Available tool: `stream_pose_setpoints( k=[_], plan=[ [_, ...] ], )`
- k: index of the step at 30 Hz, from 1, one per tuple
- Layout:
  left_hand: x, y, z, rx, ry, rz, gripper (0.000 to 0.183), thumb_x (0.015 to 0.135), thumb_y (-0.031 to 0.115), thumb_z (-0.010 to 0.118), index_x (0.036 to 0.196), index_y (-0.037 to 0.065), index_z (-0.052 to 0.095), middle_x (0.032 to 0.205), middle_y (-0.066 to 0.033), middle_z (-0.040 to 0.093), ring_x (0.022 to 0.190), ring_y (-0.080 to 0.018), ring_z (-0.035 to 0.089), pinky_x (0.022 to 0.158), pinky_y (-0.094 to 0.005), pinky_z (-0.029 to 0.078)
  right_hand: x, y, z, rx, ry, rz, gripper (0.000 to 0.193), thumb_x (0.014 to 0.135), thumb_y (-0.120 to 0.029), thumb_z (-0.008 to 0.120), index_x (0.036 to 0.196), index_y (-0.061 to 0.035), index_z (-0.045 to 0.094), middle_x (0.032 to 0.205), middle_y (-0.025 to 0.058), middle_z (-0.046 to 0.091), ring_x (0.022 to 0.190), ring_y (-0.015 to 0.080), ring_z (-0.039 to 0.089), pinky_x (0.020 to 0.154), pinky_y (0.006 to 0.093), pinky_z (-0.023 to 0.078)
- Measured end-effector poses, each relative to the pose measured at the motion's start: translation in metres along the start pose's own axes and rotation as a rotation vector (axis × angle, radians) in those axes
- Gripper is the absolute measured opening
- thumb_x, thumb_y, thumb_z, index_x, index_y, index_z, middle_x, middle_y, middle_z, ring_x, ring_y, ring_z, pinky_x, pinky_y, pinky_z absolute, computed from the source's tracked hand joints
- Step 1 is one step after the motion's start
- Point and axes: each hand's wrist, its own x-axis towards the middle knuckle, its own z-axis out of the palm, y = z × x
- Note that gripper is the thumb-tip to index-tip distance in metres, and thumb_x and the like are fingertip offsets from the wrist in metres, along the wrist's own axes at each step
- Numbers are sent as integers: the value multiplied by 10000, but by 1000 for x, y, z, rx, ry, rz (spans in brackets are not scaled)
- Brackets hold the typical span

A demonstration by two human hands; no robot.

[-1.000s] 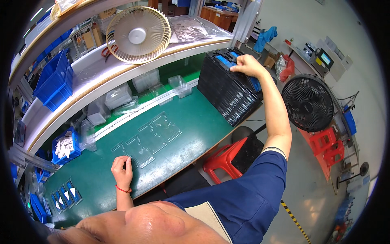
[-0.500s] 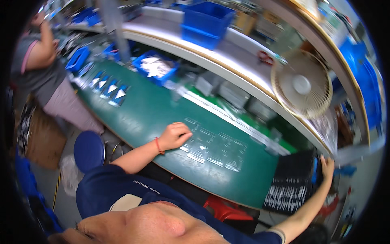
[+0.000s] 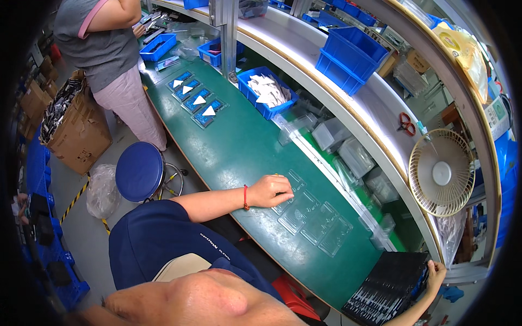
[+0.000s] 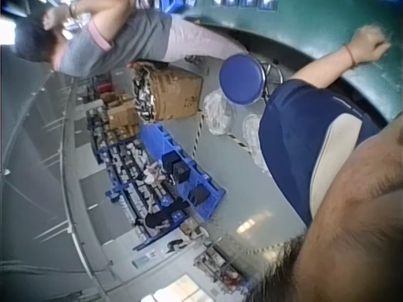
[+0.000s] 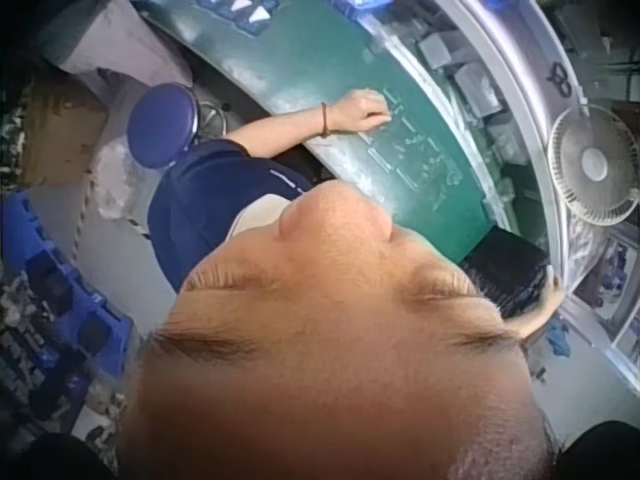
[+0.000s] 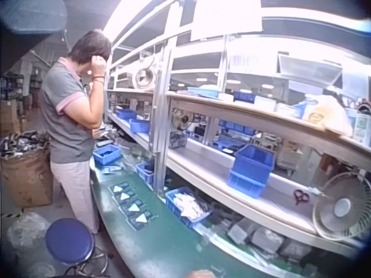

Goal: The person is assembling electronic components, specifically placing small screens into plastic housings.

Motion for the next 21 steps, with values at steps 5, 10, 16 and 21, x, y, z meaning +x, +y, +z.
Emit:
stream_pose_setpoints(
  k=[5,10,16,21],
  plan=[
    [2,-2,0,2,11,-8,111,821,119,665,743,51,625,744,-67,634,699,-250,608,654,-356,460,-2,-1,8,-148,-11,-43,295,823,-229,732,806,46,626,622,-8,452,606,111,404,548,269,348],
    [-1,-4,2,-1,6,-2,116,817,122,670,740,48,625,744,-70,635,705,-251,613,655,-360,463,-1,-8,22,-73,99,-130,372,815,-274,739,731,37,554,641,63,484,641,155,429,597,310,381],
    [-1,-2,3,-1,27,0,114,815,120,672,742,46,626,744,-70,635,705,-250,613,651,-360,463,-5,-15,9,-264,44,49,417,809,-300,743,713,48,535,642,102,476,627,200,456,605,350,397],
    [-2,1,1,-30,32,-17,134,821,140,660,734,45,622,721,-89,609,689,-283,600,673,-380,477,-6,-5,18,-220,115,-83,459,798,-337,751,693,42,513,641,111,456,616,237,428,597,361,386]
  ],
)
